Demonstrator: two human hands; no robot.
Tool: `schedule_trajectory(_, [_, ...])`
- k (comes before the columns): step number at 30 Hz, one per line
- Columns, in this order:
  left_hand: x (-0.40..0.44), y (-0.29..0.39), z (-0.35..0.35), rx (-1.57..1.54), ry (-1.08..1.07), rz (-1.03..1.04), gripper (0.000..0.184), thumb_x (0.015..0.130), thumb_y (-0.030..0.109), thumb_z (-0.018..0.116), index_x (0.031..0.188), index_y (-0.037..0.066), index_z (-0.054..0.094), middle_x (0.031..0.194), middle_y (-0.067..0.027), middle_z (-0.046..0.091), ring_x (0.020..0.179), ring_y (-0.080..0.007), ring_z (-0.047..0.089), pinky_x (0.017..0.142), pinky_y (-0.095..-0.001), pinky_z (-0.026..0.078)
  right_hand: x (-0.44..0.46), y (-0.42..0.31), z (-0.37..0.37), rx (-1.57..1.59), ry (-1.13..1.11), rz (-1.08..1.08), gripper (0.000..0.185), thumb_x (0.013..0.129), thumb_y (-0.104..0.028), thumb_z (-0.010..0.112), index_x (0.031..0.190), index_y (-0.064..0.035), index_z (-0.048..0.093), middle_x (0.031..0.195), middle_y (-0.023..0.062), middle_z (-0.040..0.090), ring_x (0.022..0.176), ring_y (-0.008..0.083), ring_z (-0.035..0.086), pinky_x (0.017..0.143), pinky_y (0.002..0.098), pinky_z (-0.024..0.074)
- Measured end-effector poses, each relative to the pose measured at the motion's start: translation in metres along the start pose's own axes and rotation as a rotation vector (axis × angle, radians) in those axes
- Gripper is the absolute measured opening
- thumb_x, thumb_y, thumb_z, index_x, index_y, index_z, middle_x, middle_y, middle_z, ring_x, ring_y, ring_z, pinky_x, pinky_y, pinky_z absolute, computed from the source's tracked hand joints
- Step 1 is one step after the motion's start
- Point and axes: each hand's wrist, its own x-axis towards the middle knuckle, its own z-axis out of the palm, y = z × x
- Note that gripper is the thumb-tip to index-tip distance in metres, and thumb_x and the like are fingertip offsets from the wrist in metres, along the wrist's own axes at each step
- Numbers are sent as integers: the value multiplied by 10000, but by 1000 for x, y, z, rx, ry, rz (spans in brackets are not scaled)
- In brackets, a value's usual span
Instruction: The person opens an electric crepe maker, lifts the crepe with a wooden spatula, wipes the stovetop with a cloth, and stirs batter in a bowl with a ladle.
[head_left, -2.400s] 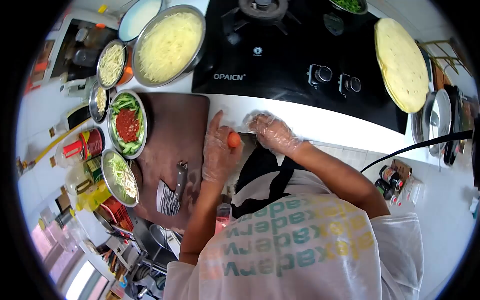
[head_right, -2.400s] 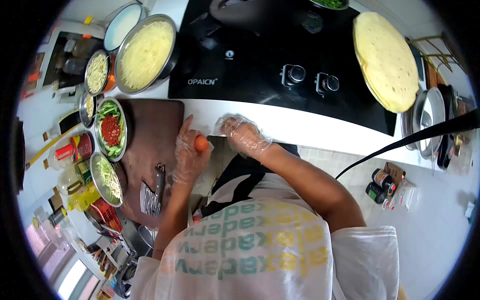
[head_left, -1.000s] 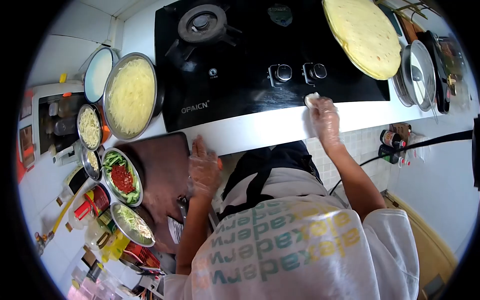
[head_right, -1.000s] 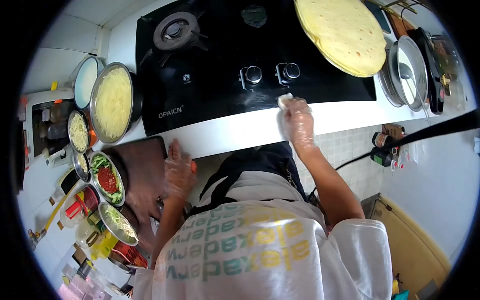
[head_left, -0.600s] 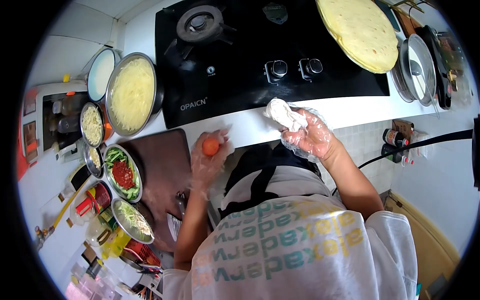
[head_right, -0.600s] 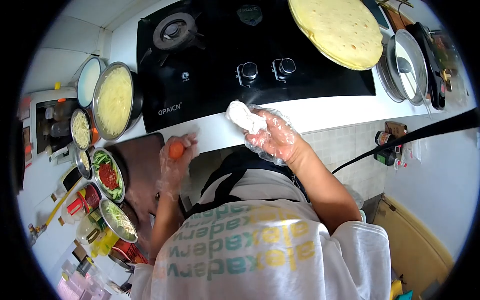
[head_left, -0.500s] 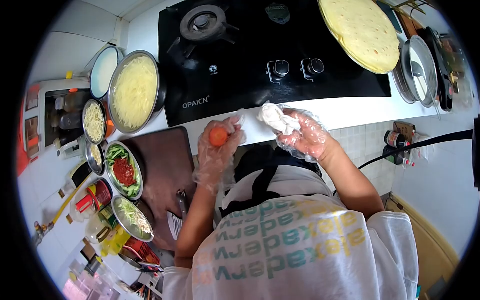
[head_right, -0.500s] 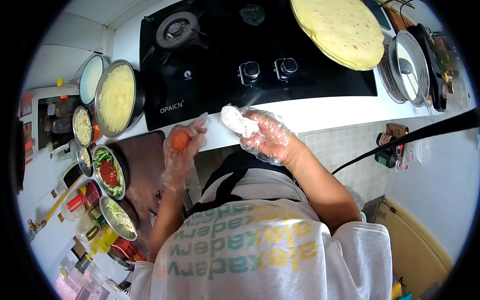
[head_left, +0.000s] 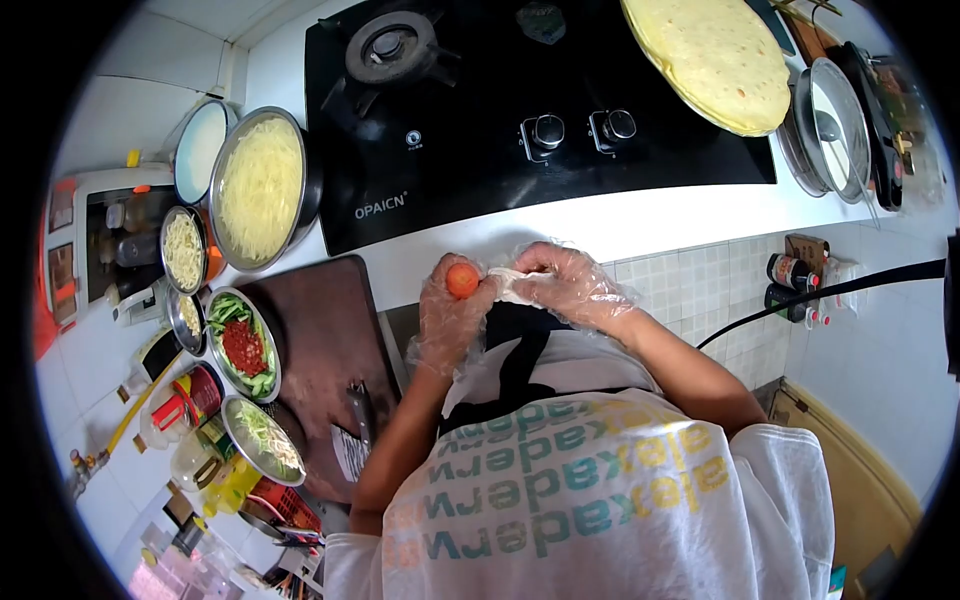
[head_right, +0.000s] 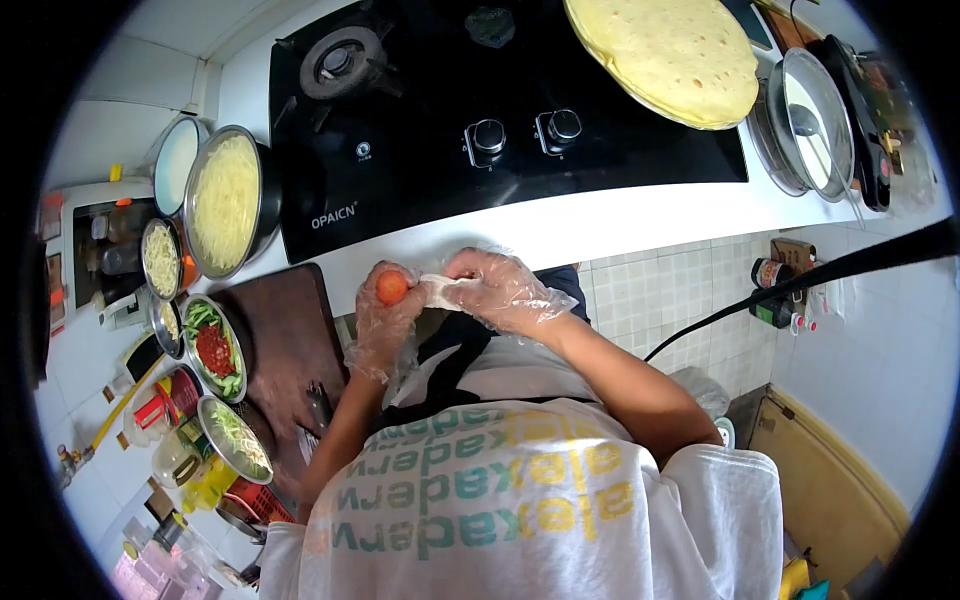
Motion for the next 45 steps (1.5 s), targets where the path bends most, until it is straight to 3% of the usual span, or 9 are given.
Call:
schedule_trajectory(8, [18, -37, -20, -105, 183, 107, 178, 740, 109, 636, 736, 10, 489, 703, -72, 555, 633, -143, 500, 604, -281, 430, 50, 35, -60, -460, 851, -330, 232, 710, 2, 594, 933, -55, 571, 893, 163, 580, 816, 272, 575, 719, 357, 469])
schedule_trajectory(11, [27, -67, -34, 49, 249, 5, 203, 741, 138, 649, 735, 6, 496, 668, -74, 534, 629, -142, 500, 593, -280, 430, 50, 44, -50, -973, 818, -573, 303, 638, 43, 588, 930, -38, 585, 913, 159, 567, 876, 311, 541, 761, 388, 446])
schedule_trajectory(16, [37, -112, -52, -117, 235, -112, 204, 735, 149, 656, 745, 2, 515, 651, -52, 527, 571, -144, 490, 556, -253, 431, 69, 47, -21, -1025, 505, -619, 243, 606, -42, 648, 846, -50, 617, 886, 111, 580, 850, 251, 555, 757, 355, 451])
schedule_trajectory(21, [45, -110, -59, -219, 184, -265, 130, 739, 73, 631, 749, 15, 515, 645, -34, 530, 536, -114, 494, 503, -228, 427, 85, -43, -30, -974, 754, -683, 291, 550, -14, 696, 832, -52, 633, 874, 88, 561, 803, 262, 538, 713, 343, 447])
schedule_trajectory(26, [44, -114, -50, -443, 235, -250, 109, 735, 57, 615, 757, 19, 515, 648, -30, 534, 520, -110, 502, 492, -219, 425, 140, -48, -65, -1168, 637, -129, 151, 708, -79, 591, 845, -56, 650, 857, 146, 593, 794, 296, 574, 742, 357, 467])
schedule_trajectory(30, [44, -130, -53, -311, 253, -173, 148, 707, 83, 626, 771, 1, 522, 645, -36, 533, 541, -127, 511, 514, -245, 433, 125, -52, -41, -1154, 426, -243, 200, 716, -100, 593, 903, -78, 658, 861, 148, 608, 795, 292, 582, 764, 359, 461])
schedule_trajectory(35, [45, -122, -55, -121, 232, -240, 178, 687, 99, 618, 800, -10, 534, 657, -44, 534, 589, -133, 519, 554, -268, 442, 155, -65, -61, -880, 864, -265, 179, 698, -71, 613, 875, -59, 635, 860, 162, 605, 799, 310, 581, 751, 380, 461])
schedule_trajectory(39, [44, -130, -50, -273, 266, -216, 153, 692, 80, 607, 789, -7, 526, 697, -47, 537, 618, -122, 522, 567, -259, 444, 191, -46, -91, -631, 829, -223, 149, 768, -94, 529, 882, -35, 604, 777, 123, 581, 693, 251, 560, 633, 352, 446])
schedule_trajectory(45, [43, -103, -53, -333, 213, -282, 110, 712, 11, 586, 781, 11, 501, 740, -40, 527, 635, -117, 529, 568, -251, 495, 231, -30, -75, -983, 670, -368, 220, 685, -65, 567, 900, -59, 611, 858, 148, 608, 835, 324, 578, 740, 381, 461])
